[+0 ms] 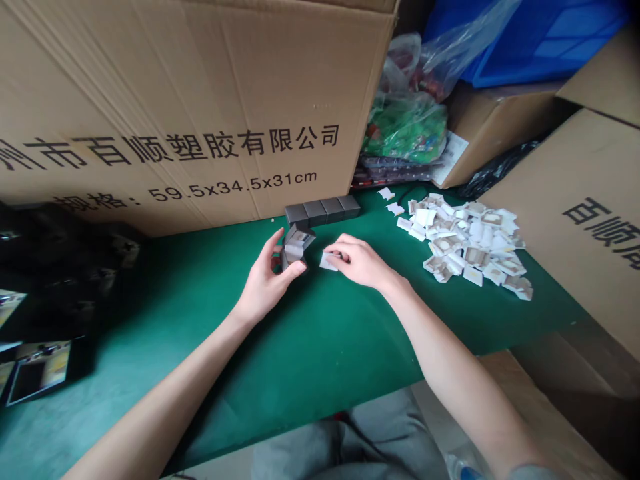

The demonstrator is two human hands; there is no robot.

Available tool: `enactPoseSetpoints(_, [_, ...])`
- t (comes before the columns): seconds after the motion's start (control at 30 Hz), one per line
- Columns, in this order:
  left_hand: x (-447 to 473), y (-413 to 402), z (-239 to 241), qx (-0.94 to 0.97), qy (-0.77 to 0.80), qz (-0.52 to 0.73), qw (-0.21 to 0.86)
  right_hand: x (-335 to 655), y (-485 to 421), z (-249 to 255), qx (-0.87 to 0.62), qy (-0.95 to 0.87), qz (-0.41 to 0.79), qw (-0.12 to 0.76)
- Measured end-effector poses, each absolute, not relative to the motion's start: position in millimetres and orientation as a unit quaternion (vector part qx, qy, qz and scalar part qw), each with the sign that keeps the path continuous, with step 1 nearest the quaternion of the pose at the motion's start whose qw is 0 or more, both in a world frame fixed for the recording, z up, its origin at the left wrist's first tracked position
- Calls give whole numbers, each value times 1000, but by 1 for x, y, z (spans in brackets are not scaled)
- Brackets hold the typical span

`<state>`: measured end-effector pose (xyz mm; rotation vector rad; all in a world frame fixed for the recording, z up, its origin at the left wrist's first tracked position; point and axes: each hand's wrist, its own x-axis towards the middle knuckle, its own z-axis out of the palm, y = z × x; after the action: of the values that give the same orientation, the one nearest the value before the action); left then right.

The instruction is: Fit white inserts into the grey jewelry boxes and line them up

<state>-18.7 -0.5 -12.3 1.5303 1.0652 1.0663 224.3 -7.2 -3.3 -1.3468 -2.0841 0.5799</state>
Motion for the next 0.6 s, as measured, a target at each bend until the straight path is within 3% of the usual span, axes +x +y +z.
enactPoseSetpoints(0.27, [-21, 1, -15, 638, 436, 417, 478, 223, -9, 2, -517, -780, 235, 261])
enactPoseSetpoints(0.6, [-19, 0, -10, 649, 451, 401, 463, 218, -8, -1, -506, -715, 282, 391])
